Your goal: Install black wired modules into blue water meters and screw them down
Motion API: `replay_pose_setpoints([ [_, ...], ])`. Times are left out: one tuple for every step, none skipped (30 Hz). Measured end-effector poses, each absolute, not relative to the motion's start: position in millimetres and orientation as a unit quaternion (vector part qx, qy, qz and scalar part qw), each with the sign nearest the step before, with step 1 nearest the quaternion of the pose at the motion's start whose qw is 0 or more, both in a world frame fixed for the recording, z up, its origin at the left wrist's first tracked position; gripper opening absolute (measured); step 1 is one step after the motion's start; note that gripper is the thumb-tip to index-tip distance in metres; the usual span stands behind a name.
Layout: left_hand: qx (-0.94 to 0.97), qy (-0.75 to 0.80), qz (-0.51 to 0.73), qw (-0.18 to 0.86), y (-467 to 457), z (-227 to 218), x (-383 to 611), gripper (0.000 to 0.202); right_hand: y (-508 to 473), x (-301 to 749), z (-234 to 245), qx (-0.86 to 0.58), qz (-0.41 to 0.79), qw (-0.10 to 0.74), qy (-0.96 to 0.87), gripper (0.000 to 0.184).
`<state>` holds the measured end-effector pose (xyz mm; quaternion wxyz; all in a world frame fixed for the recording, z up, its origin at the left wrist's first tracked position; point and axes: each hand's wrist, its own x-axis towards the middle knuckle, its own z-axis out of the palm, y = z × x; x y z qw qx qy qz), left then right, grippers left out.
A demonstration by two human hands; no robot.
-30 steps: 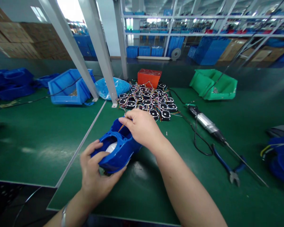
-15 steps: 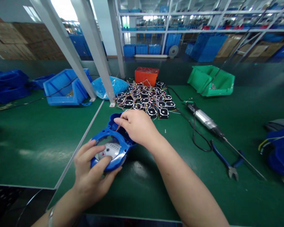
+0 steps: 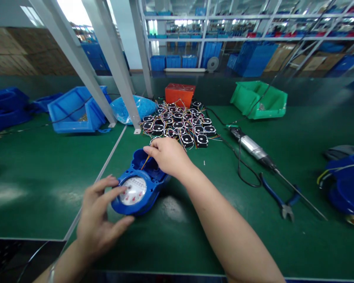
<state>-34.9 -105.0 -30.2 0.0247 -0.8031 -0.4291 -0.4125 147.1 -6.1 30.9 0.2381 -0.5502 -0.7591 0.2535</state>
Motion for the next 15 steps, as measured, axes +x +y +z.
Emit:
replay_pose_setpoints([
  [-0.778, -0.456, -0.432, -0.007, -96, -24, -37, 0.040, -5, 146, 30, -0.551, 0.254, 0.242, -0.757, 0.026],
  [-0.753, -0.484, -0.443, -0.042, -86, -18, -38, 0.040, -4, 146, 29, -0.551, 0.254, 0.246, -0.756, 0.026],
  [-0.735, -0.502, -0.446, -0.094, -73, -13, -37, 0.043, -4, 145, 28, -0.551, 0.253, 0.248, -0.755, 0.026],
  [-0.723, -0.505, -0.444, -0.160, -59, -9, -36, 0.049, -3, 144, 28, -0.551, 0.252, 0.250, -0.756, 0.026],
  [-0.718, -0.494, -0.428, -0.241, -45, -6, -34, 0.055, -3, 143, 27, -0.551, 0.249, 0.251, -0.756, 0.025],
  [-0.708, -0.471, -0.404, -0.337, -32, -5, -31, 0.059, -4, 142, 27, -0.551, 0.244, 0.253, -0.757, 0.025],
  [-0.691, -0.439, -0.375, -0.435, -20, -5, -29, 0.063, -4, 141, 27, -0.552, 0.238, 0.254, -0.758, 0.024],
  [-0.666, -0.408, -0.354, -0.514, -10, -7, -26, 0.065, -4, 141, 26, -0.553, 0.233, 0.255, -0.758, 0.024],
  [-0.638, -0.386, -0.340, -0.573, -3, -10, -24, 0.065, -4, 140, 25, -0.554, 0.232, 0.254, -0.758, 0.024],
  [-0.611, -0.375, -0.338, -0.610, 1, -13, -22, 0.064, -4, 140, 24, -0.553, 0.233, 0.255, -0.758, 0.024],
  [-0.589, -0.375, -0.346, -0.627, 3, -15, -21, 0.062, -4, 139, 23, -0.551, 0.238, 0.255, -0.758, 0.025],
  [-0.573, -0.384, -0.354, -0.631, 2, -18, -20, 0.060, -4, 139, 22, -0.548, 0.244, 0.255, -0.759, 0.025],
  [-0.563, -0.395, -0.363, -0.629, 0, -19, -20, 0.058, -4, 139, 22, -0.543, 0.251, 0.254, -0.760, 0.025],
  [-0.557, -0.403, -0.369, -0.625, -4, -20, -21, 0.057, -4, 138, 21, -0.538, 0.260, 0.254, -0.761, 0.024],
  [-0.556, -0.411, -0.371, -0.620, -8, -20, -21, 0.057, -4, 138, 22, -0.531, 0.271, 0.253, -0.762, 0.024],
])
